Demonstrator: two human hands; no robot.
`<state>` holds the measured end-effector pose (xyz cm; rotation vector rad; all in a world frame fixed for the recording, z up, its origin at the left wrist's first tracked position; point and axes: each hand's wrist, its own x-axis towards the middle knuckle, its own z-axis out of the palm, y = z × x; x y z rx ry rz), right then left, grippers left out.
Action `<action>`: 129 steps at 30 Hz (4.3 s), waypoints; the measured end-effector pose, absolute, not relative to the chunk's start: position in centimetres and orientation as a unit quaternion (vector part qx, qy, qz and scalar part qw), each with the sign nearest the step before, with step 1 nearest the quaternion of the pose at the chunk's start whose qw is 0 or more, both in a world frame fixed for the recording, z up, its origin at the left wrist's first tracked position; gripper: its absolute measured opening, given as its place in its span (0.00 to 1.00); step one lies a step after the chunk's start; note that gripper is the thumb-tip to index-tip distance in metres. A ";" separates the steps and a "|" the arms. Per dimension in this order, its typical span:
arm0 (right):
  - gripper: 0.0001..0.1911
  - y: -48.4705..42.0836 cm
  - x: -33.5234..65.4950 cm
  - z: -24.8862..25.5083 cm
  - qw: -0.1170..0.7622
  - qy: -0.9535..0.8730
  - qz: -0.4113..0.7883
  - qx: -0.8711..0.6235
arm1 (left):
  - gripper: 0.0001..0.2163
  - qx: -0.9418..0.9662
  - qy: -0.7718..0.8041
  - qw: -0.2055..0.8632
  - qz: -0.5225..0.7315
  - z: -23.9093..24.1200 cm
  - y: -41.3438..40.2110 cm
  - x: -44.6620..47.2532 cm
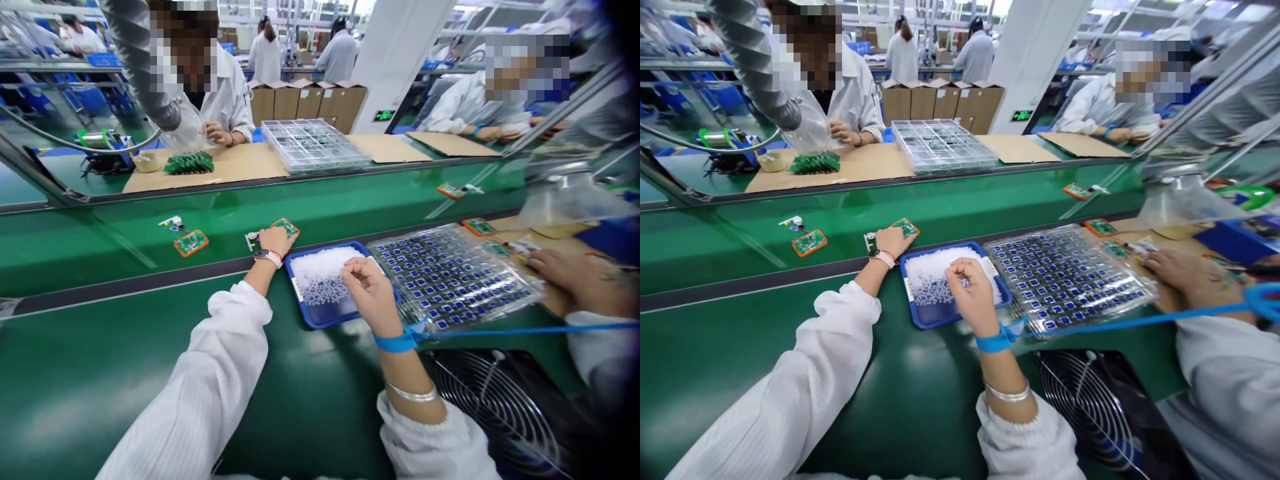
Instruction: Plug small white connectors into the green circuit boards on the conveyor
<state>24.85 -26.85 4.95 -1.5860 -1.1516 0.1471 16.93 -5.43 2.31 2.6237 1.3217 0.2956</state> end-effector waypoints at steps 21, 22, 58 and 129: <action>0.07 -30.0 29.6 1.0 0.252 -0.572 0.088 -0.775 | 0.07 0.844 0.332 0.314 0.281 2.0 -9.2 0.1; 0.08 -30.0 29.7 0.9 0.250 -0.570 0.085 -0.778 | 0.06 0.857 0.323 0.302 0.265 1.9 -10.0 -0.6; 0.05 -25.1 13.8 0.5 0.393 -0.668 0.253 -0.579 | 0.05 0.843 0.261 0.400 0.249 1.2 -17.1 -2.7; 0.07 -26.0 13.8 2.1 0.410 -0.619 0.256 -0.619 | 0.13 0.897 0.296 0.281 0.170 2.2 -17.4 -2.7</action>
